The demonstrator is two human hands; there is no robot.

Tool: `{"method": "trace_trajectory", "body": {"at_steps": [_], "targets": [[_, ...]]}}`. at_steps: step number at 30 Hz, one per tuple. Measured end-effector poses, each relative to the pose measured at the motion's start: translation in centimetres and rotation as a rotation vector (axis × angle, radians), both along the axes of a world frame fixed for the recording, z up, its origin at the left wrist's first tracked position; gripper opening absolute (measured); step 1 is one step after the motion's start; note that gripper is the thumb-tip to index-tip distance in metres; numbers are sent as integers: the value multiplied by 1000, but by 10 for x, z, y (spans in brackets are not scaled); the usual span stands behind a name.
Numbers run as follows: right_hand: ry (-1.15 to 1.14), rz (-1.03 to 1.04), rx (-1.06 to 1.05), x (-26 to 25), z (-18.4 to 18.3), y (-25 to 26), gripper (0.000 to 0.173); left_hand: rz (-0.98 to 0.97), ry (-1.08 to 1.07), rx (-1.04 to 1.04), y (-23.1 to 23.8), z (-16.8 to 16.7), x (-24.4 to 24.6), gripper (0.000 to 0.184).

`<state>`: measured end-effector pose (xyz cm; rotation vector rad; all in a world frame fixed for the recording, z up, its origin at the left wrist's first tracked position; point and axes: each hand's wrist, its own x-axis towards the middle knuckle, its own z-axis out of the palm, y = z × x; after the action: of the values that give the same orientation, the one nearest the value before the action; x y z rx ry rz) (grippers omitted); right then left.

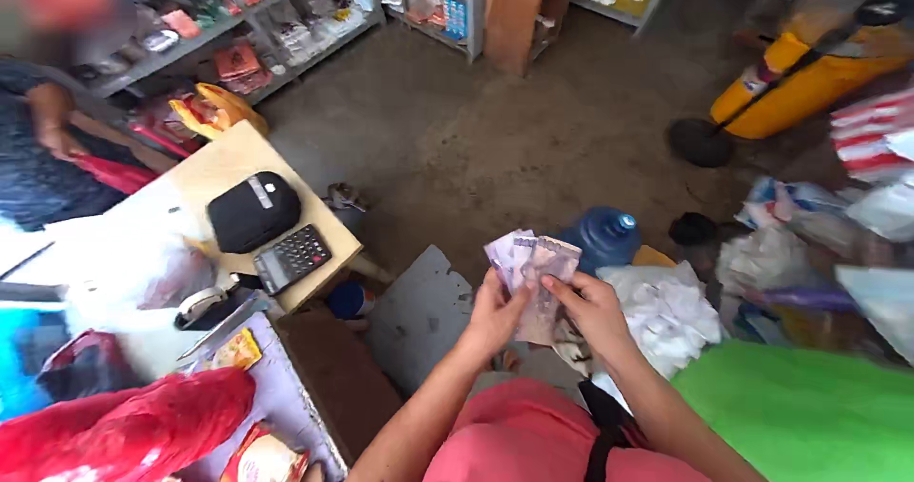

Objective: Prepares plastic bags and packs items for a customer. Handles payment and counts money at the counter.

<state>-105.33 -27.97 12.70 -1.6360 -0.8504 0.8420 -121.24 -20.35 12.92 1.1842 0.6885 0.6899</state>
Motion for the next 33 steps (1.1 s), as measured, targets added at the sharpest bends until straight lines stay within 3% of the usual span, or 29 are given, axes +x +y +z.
{"method": "trace_trajectory", "body": {"at_steps": [3,5,9,15,19,23,29,31,33], "targets": [[-360,212,-89,24,-6,53,44,123,104,115,42,-16,7,45],[-436,370,-119,46,-7,90,44,228,166,114,73,-30,12,49],[-410,691,-73,83,3,175,33,452,205,-39,134,-51,22,47],[-263,858,216,76,13,301,26,707,80,-129,211,-43,51,41],[-261,857,373,44,2,368,25,880,-100,-166,248,-24,59,36],[-410,827,582,15,-7,425,25,992,-210,-175,290,-20,44,36],[-420,858,613,-29,-18,510,25,1016,-233,-157,363,-24,0,44],[-425,832,572,-47,-18,537,33,1023,-245,-171,390,-25,-18,44],[-395,797,471,-65,-15,563,53,1027,-243,-163,417,-22,-38,44]]}}
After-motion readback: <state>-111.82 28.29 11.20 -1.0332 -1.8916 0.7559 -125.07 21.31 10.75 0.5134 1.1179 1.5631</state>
